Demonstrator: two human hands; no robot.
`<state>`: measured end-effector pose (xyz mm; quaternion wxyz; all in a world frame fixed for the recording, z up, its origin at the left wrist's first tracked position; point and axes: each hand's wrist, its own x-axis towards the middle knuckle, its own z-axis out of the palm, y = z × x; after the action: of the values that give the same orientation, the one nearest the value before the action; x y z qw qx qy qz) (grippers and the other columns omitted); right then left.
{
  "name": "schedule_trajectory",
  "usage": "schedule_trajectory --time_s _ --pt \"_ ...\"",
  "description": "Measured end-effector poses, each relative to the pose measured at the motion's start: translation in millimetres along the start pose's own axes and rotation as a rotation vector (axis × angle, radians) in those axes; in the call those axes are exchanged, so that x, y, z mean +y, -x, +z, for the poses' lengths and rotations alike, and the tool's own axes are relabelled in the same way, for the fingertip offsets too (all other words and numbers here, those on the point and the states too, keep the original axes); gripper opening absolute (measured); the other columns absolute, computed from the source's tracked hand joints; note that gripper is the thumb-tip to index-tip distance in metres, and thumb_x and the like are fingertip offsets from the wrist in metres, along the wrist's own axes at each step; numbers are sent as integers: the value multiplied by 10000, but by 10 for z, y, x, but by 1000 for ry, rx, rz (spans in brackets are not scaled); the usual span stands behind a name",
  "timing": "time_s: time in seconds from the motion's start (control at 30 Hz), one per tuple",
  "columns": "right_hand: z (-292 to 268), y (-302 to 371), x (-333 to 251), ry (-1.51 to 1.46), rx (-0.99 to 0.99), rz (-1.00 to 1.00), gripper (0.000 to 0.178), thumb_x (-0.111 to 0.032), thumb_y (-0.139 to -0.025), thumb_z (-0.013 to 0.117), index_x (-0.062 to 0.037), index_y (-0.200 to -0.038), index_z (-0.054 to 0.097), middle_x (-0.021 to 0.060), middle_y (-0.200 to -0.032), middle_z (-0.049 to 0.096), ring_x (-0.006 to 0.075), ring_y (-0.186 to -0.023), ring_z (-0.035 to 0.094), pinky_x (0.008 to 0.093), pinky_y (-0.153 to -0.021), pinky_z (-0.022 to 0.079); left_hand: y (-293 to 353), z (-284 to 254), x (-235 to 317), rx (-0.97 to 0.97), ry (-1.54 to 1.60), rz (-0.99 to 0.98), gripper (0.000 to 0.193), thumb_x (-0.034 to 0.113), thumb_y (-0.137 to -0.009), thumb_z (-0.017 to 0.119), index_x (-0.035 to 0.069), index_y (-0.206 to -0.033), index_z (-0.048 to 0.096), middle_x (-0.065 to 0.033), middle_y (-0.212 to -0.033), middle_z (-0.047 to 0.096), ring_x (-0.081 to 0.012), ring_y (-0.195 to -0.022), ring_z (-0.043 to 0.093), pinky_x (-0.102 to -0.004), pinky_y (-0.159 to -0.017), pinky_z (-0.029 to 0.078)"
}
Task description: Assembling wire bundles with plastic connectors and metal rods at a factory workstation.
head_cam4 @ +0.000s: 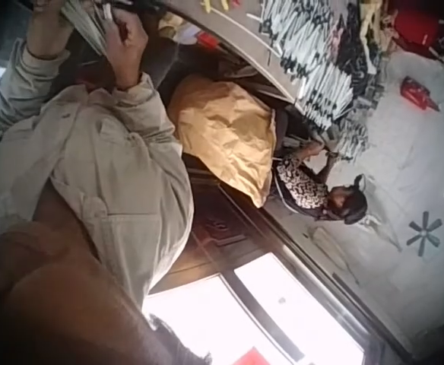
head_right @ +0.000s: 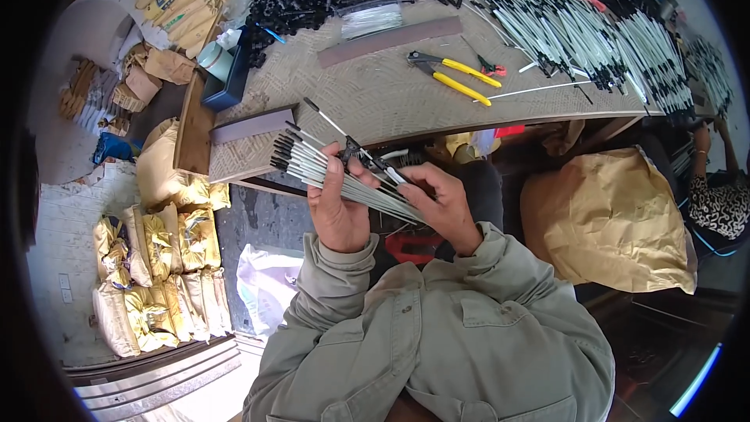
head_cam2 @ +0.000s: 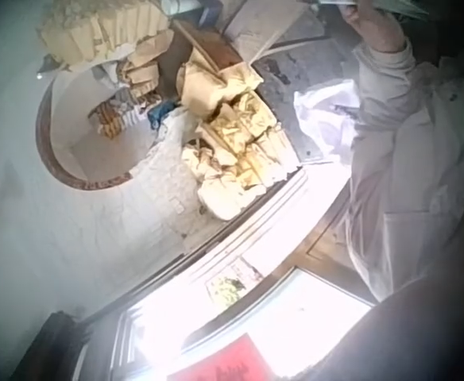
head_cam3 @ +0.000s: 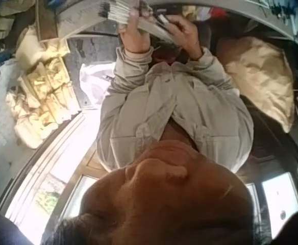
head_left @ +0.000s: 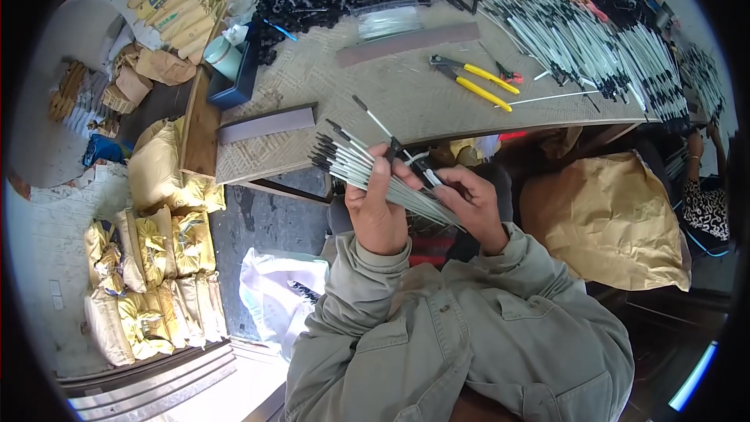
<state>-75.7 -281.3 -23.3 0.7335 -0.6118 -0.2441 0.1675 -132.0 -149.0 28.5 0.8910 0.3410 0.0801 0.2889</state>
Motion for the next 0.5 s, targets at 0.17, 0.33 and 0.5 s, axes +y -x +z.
schedule_trajectory --time_s 0.17,0.33,0.5 --pt "-95 -186 -394 78 198 -313 293 -61 -749 658 -1 -1025 579 86 -1080 516 172 -1094 435 297 -922 336 79 51 100 -162 -26 -186 212 68 -865 539 -3 -1064 562 -166 -912 640 -249 -836 635 -341 -794 493" --pt "-43 -316 -842 665 -132 -593 301 -162 -697 706 -30 -953 616 140 -1196 482 315 -1195 349 417 -961 279 156 100 23 -272 -224 -245 204 -15 -817 570 -51 -1016 599 -134 -941 644 -215 -896 621 -300 -798 485" --pt "15 -289 -684 475 -127 -531 137 -67 -684 709 -26 -794 637 127 -1136 517 317 -1181 365 411 -946 286 192 -40 -100 -311 -396 -214 175 -60 -799 563 -27 -961 621 -3 -859 618 -54 -774 535 -194 -694 436"
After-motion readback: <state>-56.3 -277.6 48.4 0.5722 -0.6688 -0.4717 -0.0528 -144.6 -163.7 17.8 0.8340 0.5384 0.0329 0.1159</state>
